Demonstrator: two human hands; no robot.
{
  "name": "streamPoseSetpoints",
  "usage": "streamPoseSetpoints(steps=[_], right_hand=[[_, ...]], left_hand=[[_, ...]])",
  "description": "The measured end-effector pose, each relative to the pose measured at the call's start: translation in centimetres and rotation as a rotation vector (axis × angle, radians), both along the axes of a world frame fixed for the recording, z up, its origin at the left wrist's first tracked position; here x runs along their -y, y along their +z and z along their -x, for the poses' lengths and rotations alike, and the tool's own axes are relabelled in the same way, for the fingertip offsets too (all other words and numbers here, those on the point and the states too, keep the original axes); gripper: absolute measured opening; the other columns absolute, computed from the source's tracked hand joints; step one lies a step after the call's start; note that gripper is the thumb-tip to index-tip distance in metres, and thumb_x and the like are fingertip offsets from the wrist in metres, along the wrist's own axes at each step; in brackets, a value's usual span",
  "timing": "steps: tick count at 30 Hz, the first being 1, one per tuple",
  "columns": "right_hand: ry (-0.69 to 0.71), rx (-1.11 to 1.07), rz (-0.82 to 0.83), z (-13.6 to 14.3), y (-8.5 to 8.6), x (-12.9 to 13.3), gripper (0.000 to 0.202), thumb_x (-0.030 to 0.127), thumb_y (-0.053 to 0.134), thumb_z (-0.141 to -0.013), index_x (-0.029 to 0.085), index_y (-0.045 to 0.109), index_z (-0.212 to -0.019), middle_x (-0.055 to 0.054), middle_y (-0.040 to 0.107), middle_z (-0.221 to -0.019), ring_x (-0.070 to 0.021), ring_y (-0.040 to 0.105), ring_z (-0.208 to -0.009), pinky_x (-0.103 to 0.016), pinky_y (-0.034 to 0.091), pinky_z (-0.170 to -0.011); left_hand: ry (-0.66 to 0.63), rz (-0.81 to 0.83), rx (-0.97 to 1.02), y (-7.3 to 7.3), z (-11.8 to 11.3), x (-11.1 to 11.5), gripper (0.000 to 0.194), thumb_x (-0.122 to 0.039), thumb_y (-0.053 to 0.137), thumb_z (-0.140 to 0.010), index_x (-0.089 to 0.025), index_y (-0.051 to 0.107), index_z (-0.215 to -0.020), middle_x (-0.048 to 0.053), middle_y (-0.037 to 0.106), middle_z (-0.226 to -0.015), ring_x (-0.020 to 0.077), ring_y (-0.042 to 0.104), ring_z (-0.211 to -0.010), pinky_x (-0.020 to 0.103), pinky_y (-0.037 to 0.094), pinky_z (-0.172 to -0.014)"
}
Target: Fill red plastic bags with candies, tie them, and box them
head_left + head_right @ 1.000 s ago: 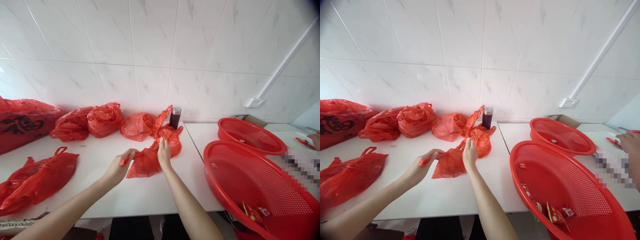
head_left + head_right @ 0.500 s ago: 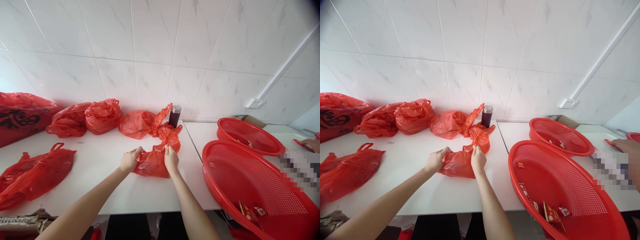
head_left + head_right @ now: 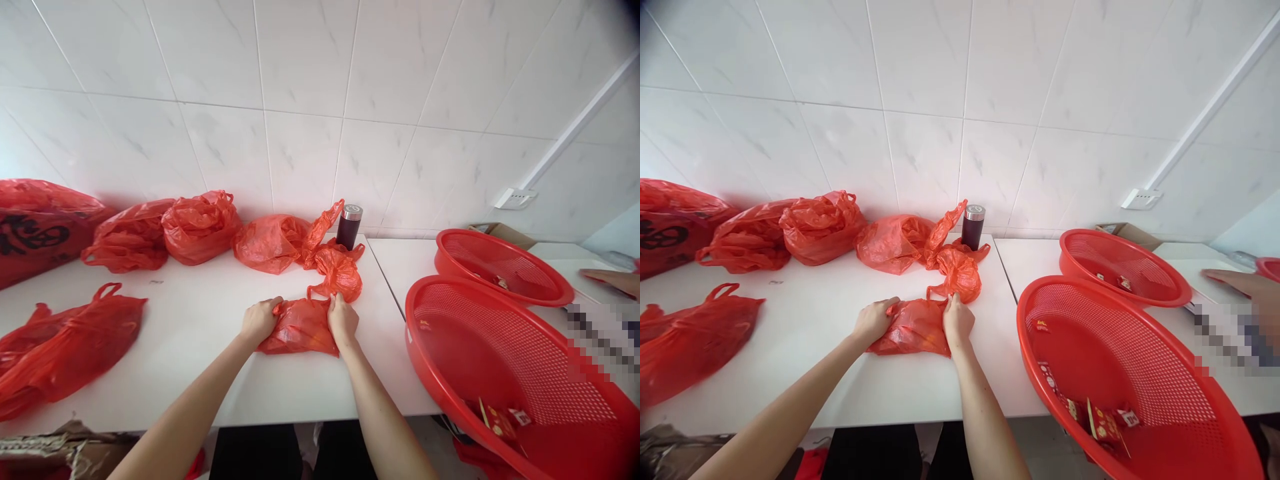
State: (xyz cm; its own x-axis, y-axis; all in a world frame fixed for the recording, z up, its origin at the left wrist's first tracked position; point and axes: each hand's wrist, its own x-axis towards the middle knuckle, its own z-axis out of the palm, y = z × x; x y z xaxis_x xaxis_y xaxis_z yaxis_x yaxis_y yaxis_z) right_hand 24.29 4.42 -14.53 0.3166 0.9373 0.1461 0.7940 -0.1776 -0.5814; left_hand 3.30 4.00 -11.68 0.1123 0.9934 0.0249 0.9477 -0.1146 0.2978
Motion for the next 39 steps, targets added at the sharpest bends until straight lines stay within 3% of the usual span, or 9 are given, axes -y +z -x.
streamPoseSetpoints(steps=[7, 14, 19, 23, 25, 28, 32, 35, 39], right_hand=[[-0.136, -0.134, -0.079, -0.7, 0.0, -0.1, 0.036, 0.031, 0.024, -0.099, 0.016, 0.056, -0.101, -0.009, 0.066, -0.076, -0.0215, 0.062, -0.069, -0.027, 0.036, -0.058], [-0.171, -0.322, -0.177, -1.2, -0.1, -0.2, 0.043, 0.037, 0.017, -0.098, 0.019, 0.055, -0.092, -0.007, 0.065, -0.075, -0.0215, 0.060, -0.067, -0.029, 0.039, -0.062], [-0.134, -0.382, -0.211, -1.1, -0.5, 0.0, 0.045, 0.044, 0.019, -0.097, 0.021, 0.056, -0.089, -0.006, 0.064, -0.072, -0.0216, 0.059, -0.065, -0.029, 0.039, -0.061], [-0.066, -0.411, -0.238, -0.8, -0.5, 0.4, 0.045, 0.052, 0.024, -0.095, 0.021, 0.055, -0.083, -0.004, 0.063, -0.069, -0.0200, 0.057, -0.063, -0.028, 0.038, -0.062], [-0.029, -0.422, -0.255, -0.8, -0.5, 0.5, 0.046, 0.056, 0.026, -0.094, 0.021, 0.054, -0.080, -0.003, 0.061, -0.066, -0.0192, 0.056, -0.061, -0.027, 0.038, -0.061], [0.016, -0.451, -0.282, -0.9, -0.5, 0.7, 0.047, 0.060, 0.029, -0.092, 0.021, 0.052, -0.076, -0.003, 0.060, -0.064, -0.0183, 0.054, -0.060, -0.027, 0.038, -0.060], [0.038, -0.519, -0.297, -1.3, -0.6, 1.1, 0.049, 0.063, 0.029, -0.091, 0.021, 0.051, -0.075, -0.001, 0.057, -0.058, -0.0174, 0.053, -0.055, -0.027, 0.040, -0.059], [0.048, -0.569, -0.293, -1.6, -0.5, 1.2, 0.048, 0.064, 0.035, -0.088, 0.021, 0.053, -0.082, 0.000, 0.056, -0.057, -0.0177, 0.053, -0.054, -0.027, 0.041, -0.059], [0.061, -0.604, -0.270, -1.7, -0.4, 1.0, 0.043, 0.062, 0.041, -0.086, 0.021, 0.053, -0.087, 0.001, 0.056, -0.058, -0.0181, 0.053, -0.054, -0.028, 0.042, -0.058]], left_hand=[[0.155, -0.051, 0.125, -0.8, 0.8, 2.6, 0.031, -0.038, 0.031, -0.094, -0.027, 0.059, -0.088, 0.004, 0.069, -0.085, 0.0213, 0.060, -0.069, 0.027, 0.033, -0.058], [0.235, -0.090, 0.358, -0.7, 1.5, 7.1, 0.042, -0.050, 0.022, -0.096, -0.024, 0.041, -0.069, -0.002, 0.048, -0.058, 0.0155, 0.047, -0.055, 0.024, 0.036, -0.055], [0.262, -0.053, 0.457, -0.3, 2.6, 7.0, 0.044, -0.050, 0.028, -0.093, -0.023, 0.045, -0.064, -0.002, 0.048, -0.054, 0.0150, 0.049, -0.052, 0.024, 0.040, -0.051], [0.320, -0.118, 0.464, 1.3, 3.2, 5.1, 0.027, -0.036, 0.047, -0.086, -0.020, 0.060, -0.104, 0.006, 0.067, -0.090, 0.0210, 0.064, -0.076, 0.032, 0.051, -0.069], [0.327, -0.252, 0.420, 2.7, 2.1, 4.2, 0.043, -0.029, 0.047, -0.086, -0.022, 0.049, -0.128, 0.012, 0.058, -0.124, 0.0254, 0.058, -0.107, 0.040, 0.045, -0.092], [0.097, -0.266, 0.259, 4.3, -1.0, 3.6, 0.043, -0.031, 0.045, -0.089, -0.026, 0.048, -0.132, 0.010, 0.044, -0.143, 0.0286, 0.039, -0.131, 0.046, 0.027, -0.108], [-0.103, 0.004, 0.174, 4.4, -3.5, 3.3, 0.027, -0.036, 0.062, -0.078, -0.024, 0.065, -0.102, 0.009, 0.070, -0.100, 0.0284, 0.065, -0.094, 0.038, 0.047, -0.081], [-0.031, 0.000, 0.200, 4.1, -2.4, 3.4, 0.016, -0.032, 0.054, -0.084, -0.023, 0.064, -0.091, 0.006, 0.071, -0.084, 0.0237, 0.066, -0.077, 0.030, 0.046, -0.065], [0.134, -0.128, 0.239, 4.9, 1.2, 3.7, 0.018, -0.028, 0.042, -0.091, -0.023, 0.058, -0.099, 0.004, 0.070, -0.087, 0.0189, 0.065, -0.079, 0.027, 0.045, -0.067]])
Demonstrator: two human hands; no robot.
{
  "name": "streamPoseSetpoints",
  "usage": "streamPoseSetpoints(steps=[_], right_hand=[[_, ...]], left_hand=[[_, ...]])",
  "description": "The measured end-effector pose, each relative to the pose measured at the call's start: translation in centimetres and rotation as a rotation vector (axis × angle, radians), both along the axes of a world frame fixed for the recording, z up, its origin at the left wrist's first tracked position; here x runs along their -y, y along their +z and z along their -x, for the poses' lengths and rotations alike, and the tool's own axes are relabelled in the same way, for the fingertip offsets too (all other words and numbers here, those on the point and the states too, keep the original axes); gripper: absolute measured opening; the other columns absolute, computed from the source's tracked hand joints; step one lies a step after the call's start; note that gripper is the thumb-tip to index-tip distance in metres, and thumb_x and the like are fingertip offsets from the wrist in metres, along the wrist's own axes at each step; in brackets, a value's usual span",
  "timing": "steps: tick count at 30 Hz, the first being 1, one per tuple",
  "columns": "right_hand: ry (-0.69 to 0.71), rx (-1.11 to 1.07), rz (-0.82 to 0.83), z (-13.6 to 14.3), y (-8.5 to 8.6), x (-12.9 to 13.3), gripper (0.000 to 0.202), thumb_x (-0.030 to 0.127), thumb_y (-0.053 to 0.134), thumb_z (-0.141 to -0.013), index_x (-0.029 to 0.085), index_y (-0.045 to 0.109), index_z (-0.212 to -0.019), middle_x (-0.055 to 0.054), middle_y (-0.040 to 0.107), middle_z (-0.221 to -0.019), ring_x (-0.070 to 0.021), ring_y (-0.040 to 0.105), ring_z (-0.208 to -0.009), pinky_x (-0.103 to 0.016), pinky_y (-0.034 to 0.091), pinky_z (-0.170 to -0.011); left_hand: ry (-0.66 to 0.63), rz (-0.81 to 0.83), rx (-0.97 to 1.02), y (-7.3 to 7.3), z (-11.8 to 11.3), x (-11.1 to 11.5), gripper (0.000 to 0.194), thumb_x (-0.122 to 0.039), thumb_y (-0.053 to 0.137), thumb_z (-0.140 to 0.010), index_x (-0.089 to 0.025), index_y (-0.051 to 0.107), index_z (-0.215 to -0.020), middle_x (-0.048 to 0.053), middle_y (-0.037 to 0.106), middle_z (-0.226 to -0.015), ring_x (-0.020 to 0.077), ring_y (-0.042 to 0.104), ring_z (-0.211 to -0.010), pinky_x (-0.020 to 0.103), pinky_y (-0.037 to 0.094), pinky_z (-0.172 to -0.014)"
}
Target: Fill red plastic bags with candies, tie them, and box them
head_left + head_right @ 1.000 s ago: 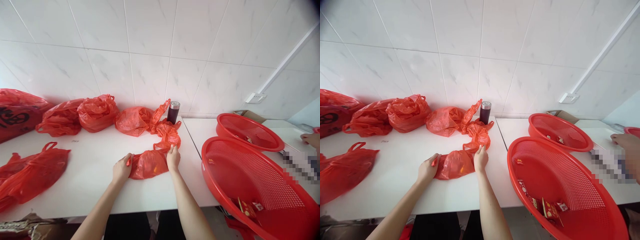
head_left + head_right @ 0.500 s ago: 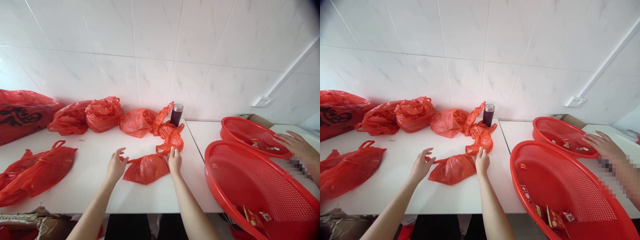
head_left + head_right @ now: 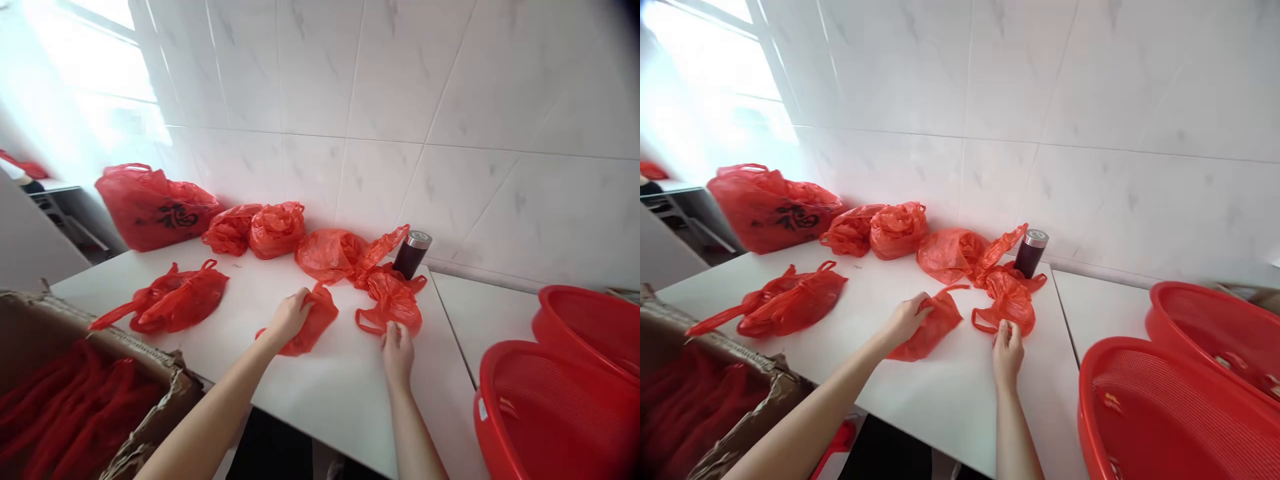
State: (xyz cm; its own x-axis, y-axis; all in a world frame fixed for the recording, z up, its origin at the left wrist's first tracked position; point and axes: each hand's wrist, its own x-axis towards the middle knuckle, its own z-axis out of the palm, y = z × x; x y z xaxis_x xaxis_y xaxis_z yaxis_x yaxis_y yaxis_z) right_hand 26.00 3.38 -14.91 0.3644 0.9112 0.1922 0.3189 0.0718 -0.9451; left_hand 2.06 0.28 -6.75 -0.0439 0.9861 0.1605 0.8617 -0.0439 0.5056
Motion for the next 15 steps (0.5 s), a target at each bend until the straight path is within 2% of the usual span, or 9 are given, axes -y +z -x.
streamPoseSetpoints(steps=[5, 10, 13, 15], right_hand=[[0.017, 0.009, 0.024, -0.1, 0.1, 0.0, 0.036, 0.057, 0.044, -0.086, 0.022, 0.052, -0.086, 0.001, 0.055, -0.058, -0.0175, 0.053, -0.054, -0.027, 0.043, -0.058], [0.029, 0.067, 0.035, -0.1, 0.2, 0.1, 0.036, 0.054, 0.041, -0.088, 0.021, 0.054, -0.087, 0.001, 0.056, -0.058, -0.0168, 0.053, -0.053, -0.027, 0.043, -0.056], [-0.005, 0.139, 0.027, 0.3, 0.3, 0.2, 0.032, 0.048, 0.045, -0.086, 0.020, 0.059, -0.094, -0.005, 0.064, -0.076, -0.0198, 0.058, -0.066, -0.029, 0.043, -0.061], [-0.034, 0.240, -0.010, 0.7, 0.3, 0.1, 0.030, 0.040, 0.050, -0.083, 0.021, 0.064, -0.101, -0.011, 0.063, -0.104, -0.0244, 0.059, -0.086, -0.032, 0.042, -0.068]], left_hand=[[0.322, -0.092, -0.014, 2.3, 6.6, -0.5, 0.026, -0.021, 0.037, -0.091, -0.020, 0.056, -0.107, 0.006, 0.068, -0.097, 0.0219, 0.064, -0.090, 0.030, 0.046, -0.077], [0.660, -0.042, -0.040, 4.7, 13.5, 0.1, 0.036, -0.025, 0.045, -0.086, -0.019, 0.055, -0.120, 0.019, 0.062, -0.114, 0.0377, 0.059, -0.104, 0.049, 0.045, -0.083], [0.766, -0.035, -0.055, 5.6, 14.6, 0.9, 0.046, -0.034, 0.050, -0.084, -0.016, 0.050, -0.127, 0.027, 0.049, -0.129, 0.0464, 0.049, -0.116, 0.061, 0.041, -0.085], [0.743, -0.074, -0.071, 5.3, 13.2, 1.2, 0.050, -0.038, 0.048, -0.086, -0.019, 0.046, -0.132, 0.025, 0.041, -0.137, 0.0456, 0.042, -0.123, 0.063, 0.037, -0.090]])
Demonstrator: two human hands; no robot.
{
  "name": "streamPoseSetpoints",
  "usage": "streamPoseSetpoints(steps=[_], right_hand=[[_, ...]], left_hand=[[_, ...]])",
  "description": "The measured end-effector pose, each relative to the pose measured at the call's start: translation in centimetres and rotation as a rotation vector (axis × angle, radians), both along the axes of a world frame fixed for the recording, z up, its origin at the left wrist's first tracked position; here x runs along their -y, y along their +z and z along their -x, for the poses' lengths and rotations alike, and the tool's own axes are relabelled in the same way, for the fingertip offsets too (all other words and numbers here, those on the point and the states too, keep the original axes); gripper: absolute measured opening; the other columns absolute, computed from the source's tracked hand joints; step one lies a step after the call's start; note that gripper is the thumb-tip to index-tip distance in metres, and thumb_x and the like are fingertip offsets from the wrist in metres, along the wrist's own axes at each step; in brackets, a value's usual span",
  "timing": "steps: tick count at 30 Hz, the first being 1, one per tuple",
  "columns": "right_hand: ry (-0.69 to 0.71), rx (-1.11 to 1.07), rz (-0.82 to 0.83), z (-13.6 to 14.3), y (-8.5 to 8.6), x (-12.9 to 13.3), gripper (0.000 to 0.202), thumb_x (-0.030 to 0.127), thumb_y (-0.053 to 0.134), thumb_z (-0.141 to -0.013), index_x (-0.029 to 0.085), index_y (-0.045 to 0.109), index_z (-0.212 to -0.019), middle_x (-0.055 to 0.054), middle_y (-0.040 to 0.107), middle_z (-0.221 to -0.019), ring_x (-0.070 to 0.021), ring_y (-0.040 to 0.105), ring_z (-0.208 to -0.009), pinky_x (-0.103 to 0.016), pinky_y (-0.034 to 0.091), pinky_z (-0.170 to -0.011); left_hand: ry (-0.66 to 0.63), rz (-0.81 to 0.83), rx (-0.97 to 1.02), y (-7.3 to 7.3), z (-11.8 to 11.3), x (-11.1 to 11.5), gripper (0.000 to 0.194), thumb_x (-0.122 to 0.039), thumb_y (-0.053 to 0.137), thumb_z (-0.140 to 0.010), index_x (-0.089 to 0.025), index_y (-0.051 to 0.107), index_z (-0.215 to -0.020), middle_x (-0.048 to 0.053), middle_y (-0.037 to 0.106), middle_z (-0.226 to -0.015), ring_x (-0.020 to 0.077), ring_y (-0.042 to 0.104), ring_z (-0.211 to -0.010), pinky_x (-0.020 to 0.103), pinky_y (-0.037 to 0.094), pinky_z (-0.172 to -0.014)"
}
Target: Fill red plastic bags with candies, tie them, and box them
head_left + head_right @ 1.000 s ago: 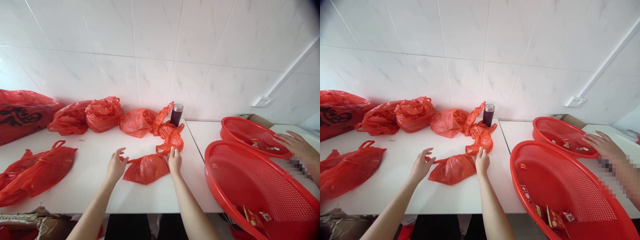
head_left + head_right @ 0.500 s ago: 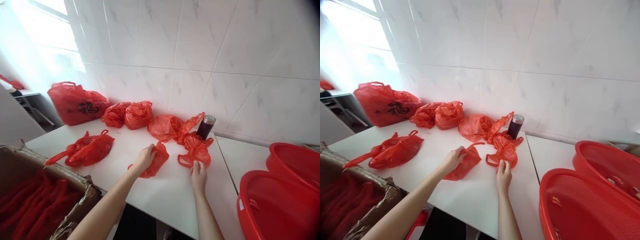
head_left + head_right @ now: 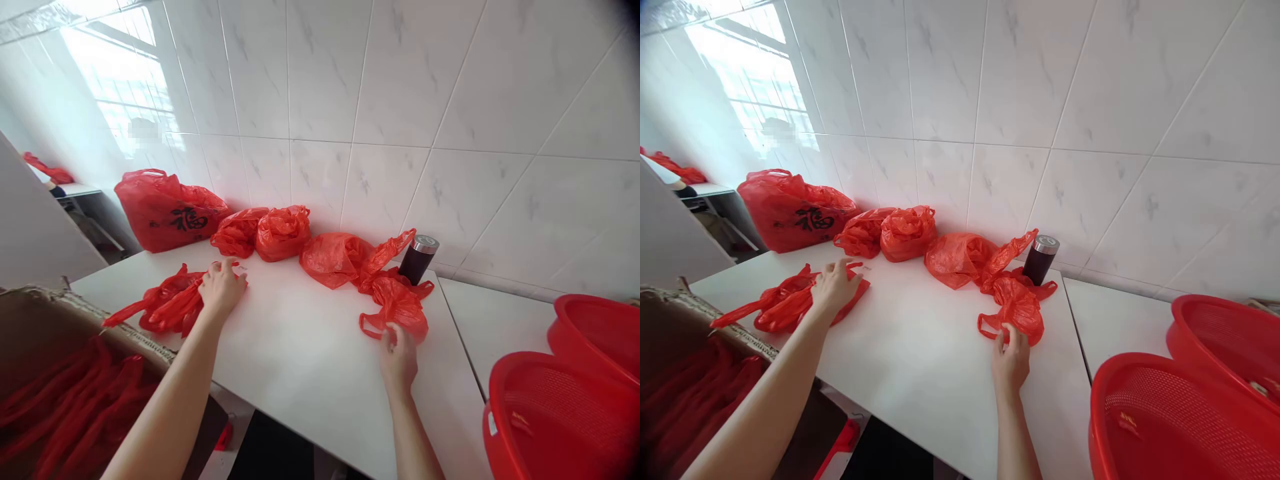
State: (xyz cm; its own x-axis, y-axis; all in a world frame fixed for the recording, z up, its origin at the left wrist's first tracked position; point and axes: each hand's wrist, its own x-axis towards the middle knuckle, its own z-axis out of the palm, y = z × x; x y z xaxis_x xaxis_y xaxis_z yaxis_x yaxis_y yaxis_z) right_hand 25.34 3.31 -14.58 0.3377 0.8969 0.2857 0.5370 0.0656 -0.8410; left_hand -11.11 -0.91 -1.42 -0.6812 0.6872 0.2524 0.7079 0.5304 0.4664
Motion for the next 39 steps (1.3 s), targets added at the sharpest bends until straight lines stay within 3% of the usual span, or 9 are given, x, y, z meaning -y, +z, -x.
streamPoseSetpoints(steps=[3, 10, 14, 19, 24, 31, 34, 37, 39], right_hand=[[0.015, 0.277, -0.049, 0.3, -0.2, -0.3, 0.030, 0.029, 0.052, -0.081, 0.021, 0.069, -0.104, -0.014, 0.051, -0.129, -0.0312, 0.052, -0.105, -0.038, 0.040, -0.077], [0.143, 0.365, -0.073, -0.9, 0.0, 1.3, 0.018, 0.021, 0.048, -0.084, 0.018, 0.065, -0.087, -0.008, 0.066, -0.089, -0.0224, 0.060, -0.084, -0.033, 0.044, -0.075], [0.261, 0.250, -0.168, -1.1, 1.6, 5.3, 0.021, 0.023, 0.039, -0.090, 0.020, 0.060, -0.092, -0.006, 0.065, -0.093, -0.0186, 0.059, -0.087, -0.029, 0.045, -0.078], [0.447, -0.086, -0.108, -1.2, 3.6, 9.0, 0.018, 0.018, 0.039, -0.089, 0.020, 0.056, -0.096, -0.004, 0.062, -0.094, -0.0161, 0.059, -0.085, -0.027, 0.046, -0.077], [0.397, -0.281, -0.058, -1.8, 4.4, 9.1, 0.012, 0.025, 0.045, -0.089, 0.020, 0.056, -0.093, -0.003, 0.061, -0.089, -0.0162, 0.058, -0.081, -0.027, 0.046, -0.074], [0.121, -0.327, -0.133, -2.4, 5.1, 7.5, 0.011, 0.030, 0.048, -0.090, 0.020, 0.054, -0.089, -0.003, 0.060, -0.086, -0.0168, 0.058, -0.079, -0.029, 0.046, -0.073], [0.005, -0.163, -0.378, -1.9, 7.0, 8.4, 0.010, 0.021, 0.045, -0.091, 0.020, 0.054, -0.094, -0.006, 0.060, -0.096, -0.0187, 0.058, -0.093, -0.034, 0.045, -0.084], [0.208, -0.054, -0.572, -0.8, 8.7, 9.9, 0.014, 0.011, 0.043, -0.089, 0.021, 0.053, -0.089, -0.004, 0.058, -0.092, -0.0164, 0.058, -0.088, -0.030, 0.045, -0.079], [0.457, 0.032, -0.452, 0.1, 8.8, 10.3, 0.017, 0.008, 0.041, -0.087, 0.021, 0.052, -0.087, -0.002, 0.058, -0.084, -0.0137, 0.057, -0.075, -0.025, 0.044, -0.067]], left_hand=[[-0.222, -0.002, 0.016, -2.3, -4.8, 0.3, 0.038, -0.036, 0.051, -0.087, -0.025, 0.055, -0.124, 0.016, 0.050, -0.131, 0.0360, 0.050, -0.117, 0.053, 0.040, -0.094], [-0.705, -0.006, 0.239, -9.2, -14.4, 1.3, 0.027, -0.034, 0.053, -0.086, -0.029, 0.063, -0.111, 0.005, 0.061, -0.118, 0.0179, 0.064, -0.081, 0.031, 0.052, -0.072], [-0.726, -0.128, 0.301, -8.5, -15.2, 1.0, 0.037, -0.039, 0.043, -0.092, -0.027, 0.049, -0.127, 0.008, 0.050, -0.132, 0.0198, 0.062, -0.093, 0.037, 0.050, -0.083], [-0.813, -0.130, 0.371, -7.5, -16.7, 1.2, 0.058, -0.036, 0.064, -0.076, -0.033, 0.047, -0.132, 0.005, 0.041, -0.142, 0.0274, 0.043, -0.126, 0.041, 0.039, -0.100], [-0.835, 0.034, 0.569, -7.8, -16.7, 1.7, 0.018, -0.037, 0.054, -0.081, -0.024, 0.066, -0.084, 0.002, 0.066, -0.083, 0.0186, 0.058, -0.073, 0.029, 0.043, -0.066], [-0.790, 0.090, 0.825, -7.6, -14.8, 1.7, 0.043, -0.059, 0.047, -0.084, -0.019, 0.054, -0.071, -0.003, 0.050, -0.060, 0.0119, 0.044, -0.053, 0.022, 0.034, -0.049], [-0.752, 0.092, 0.898, -7.9, -14.8, 1.6, 0.047, -0.063, 0.048, -0.082, -0.018, 0.050, -0.069, -0.004, 0.048, -0.059, 0.0108, 0.042, -0.052, 0.021, 0.032, -0.048], [-0.726, 0.083, 0.942, -8.1, -15.1, 1.6, 0.048, -0.065, 0.049, -0.081, -0.018, 0.048, -0.067, -0.004, 0.046, -0.057, 0.0106, 0.040, -0.050, 0.021, 0.031, -0.047], [-0.734, 0.081, 0.971, -8.2, -15.6, 1.6, 0.049, -0.066, 0.048, -0.080, -0.019, 0.047, -0.066, -0.004, 0.047, -0.057, 0.0113, 0.042, -0.050, 0.021, 0.033, -0.047]])
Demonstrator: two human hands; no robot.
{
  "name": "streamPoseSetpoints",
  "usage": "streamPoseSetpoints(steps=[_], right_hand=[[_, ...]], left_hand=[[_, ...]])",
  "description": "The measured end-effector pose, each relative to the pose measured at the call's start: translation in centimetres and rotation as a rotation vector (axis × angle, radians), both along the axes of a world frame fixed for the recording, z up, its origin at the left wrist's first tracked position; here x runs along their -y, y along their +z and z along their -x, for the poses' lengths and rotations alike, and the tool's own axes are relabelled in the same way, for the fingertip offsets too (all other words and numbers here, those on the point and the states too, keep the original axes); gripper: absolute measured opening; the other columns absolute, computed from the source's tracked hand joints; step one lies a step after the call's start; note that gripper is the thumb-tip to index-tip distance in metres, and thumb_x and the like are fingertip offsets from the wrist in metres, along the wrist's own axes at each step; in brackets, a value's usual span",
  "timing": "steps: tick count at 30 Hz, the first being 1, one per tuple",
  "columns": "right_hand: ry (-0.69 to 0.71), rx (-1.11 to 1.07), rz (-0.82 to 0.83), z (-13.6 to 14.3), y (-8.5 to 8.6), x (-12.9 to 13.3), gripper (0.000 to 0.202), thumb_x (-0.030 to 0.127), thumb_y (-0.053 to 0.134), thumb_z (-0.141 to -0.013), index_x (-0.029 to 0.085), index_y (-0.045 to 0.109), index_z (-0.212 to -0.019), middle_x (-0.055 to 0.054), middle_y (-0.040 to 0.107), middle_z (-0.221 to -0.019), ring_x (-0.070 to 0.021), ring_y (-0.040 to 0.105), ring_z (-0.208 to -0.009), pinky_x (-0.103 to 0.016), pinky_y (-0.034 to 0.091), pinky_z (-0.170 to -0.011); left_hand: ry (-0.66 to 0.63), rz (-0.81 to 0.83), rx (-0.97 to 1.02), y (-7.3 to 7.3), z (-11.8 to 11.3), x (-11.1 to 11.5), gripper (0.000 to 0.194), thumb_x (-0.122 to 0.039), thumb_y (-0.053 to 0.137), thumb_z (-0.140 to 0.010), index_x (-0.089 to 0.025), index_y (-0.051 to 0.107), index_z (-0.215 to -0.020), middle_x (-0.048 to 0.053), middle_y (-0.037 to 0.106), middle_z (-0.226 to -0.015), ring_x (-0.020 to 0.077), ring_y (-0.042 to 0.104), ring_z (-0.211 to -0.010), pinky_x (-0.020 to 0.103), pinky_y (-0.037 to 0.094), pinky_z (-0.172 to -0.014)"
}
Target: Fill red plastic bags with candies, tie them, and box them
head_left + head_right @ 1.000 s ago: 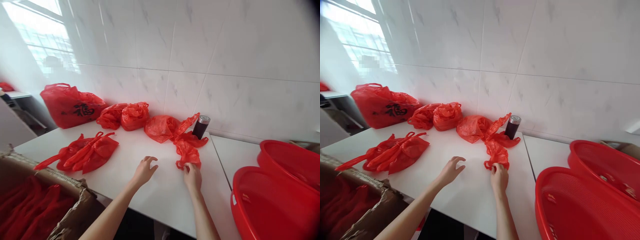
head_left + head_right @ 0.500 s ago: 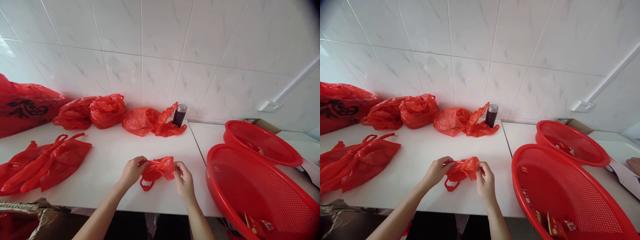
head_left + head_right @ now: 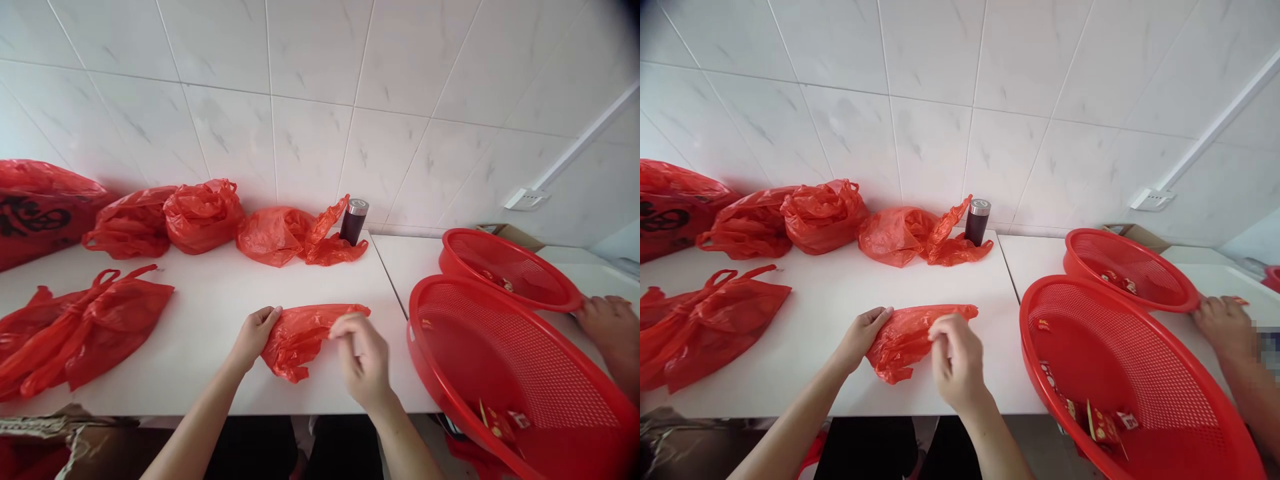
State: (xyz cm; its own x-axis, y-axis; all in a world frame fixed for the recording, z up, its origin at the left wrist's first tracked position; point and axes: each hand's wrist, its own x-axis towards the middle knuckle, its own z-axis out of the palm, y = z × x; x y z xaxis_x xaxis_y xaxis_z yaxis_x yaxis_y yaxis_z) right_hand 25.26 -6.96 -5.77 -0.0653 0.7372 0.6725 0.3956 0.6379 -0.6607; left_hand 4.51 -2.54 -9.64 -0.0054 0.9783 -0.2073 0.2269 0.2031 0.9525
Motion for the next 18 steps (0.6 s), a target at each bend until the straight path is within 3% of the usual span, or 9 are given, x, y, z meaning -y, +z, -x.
streamPoseSetpoints(steps=[2, 6, 9, 12, 15, 18], right_hand=[[0.099, 0.226, 0.178, 0.7, -0.8, -0.2, 0.018, 0.008, 0.041, -0.085, 0.020, 0.054, -0.087, -0.001, 0.059, -0.080, -0.0129, 0.055, -0.068, -0.023, 0.041, -0.060], [0.123, 0.572, 0.481, 0.8, -3.4, -0.6, 0.019, 0.015, 0.046, -0.085, 0.021, 0.063, -0.088, -0.001, 0.062, -0.070, -0.0144, 0.055, -0.063, -0.023, 0.035, -0.055], [0.183, 0.664, 0.591, -0.1, -4.4, -0.3, 0.030, 0.016, 0.055, -0.077, 0.028, 0.066, -0.102, -0.001, 0.065, -0.072, -0.0168, 0.058, -0.063, -0.024, 0.034, -0.053], [0.141, 0.662, 0.632, -0.9, -4.7, 0.0, 0.050, 0.014, 0.060, -0.067, 0.030, 0.063, -0.114, -0.001, 0.067, -0.074, -0.0188, 0.059, -0.061, -0.024, 0.034, -0.050], [0.039, 0.546, 0.604, -0.9, -5.0, -0.4, 0.068, 0.017, 0.065, -0.063, 0.029, 0.054, -0.130, -0.001, 0.065, -0.069, -0.0182, 0.057, -0.054, -0.025, 0.034, -0.047], [-0.008, 0.446, 0.669, 0.0, -5.3, -0.7, 0.086, 0.023, 0.069, -0.063, 0.024, 0.039, -0.144, 0.004, 0.057, -0.054, -0.0159, 0.049, -0.041, -0.025, 0.032, -0.043]], left_hand=[[-0.012, -0.006, 0.015, -0.1, -0.6, 0.0, 0.050, -0.067, 0.048, -0.079, -0.019, 0.047, -0.065, -0.003, 0.048, -0.057, 0.0124, 0.044, -0.051, 0.022, 0.035, -0.048], [0.053, -0.066, -0.041, -0.7, -0.4, -1.3, 0.050, -0.067, 0.046, -0.079, -0.019, 0.049, -0.066, -0.002, 0.050, -0.057, 0.0140, 0.047, -0.053, 0.023, 0.037, -0.050], [0.213, -0.148, -0.155, -0.7, 1.9, -3.7, 0.047, -0.062, 0.043, -0.082, -0.019, 0.048, -0.065, -0.003, 0.046, -0.056, 0.0142, 0.045, -0.054, 0.024, 0.035, -0.052], [0.364, -0.238, -0.296, 0.5, 3.8, -5.2, 0.037, -0.054, 0.046, -0.083, -0.019, 0.053, -0.073, 0.000, 0.052, -0.066, 0.0163, 0.047, -0.061, 0.026, 0.038, -0.059], [0.428, -0.402, -0.395, 2.4, 2.5, -3.5, 0.032, -0.049, 0.045, -0.086, -0.021, 0.057, -0.094, 0.007, 0.059, -0.101, 0.0217, 0.055, -0.088, 0.032, 0.043, -0.077], [0.265, -0.664, -0.641, 2.7, -1.6, 0.5, 0.027, -0.045, 0.048, -0.088, -0.024, 0.064, -0.095, 0.010, 0.051, -0.126, 0.0287, 0.047, -0.117, 0.044, 0.037, -0.098]])
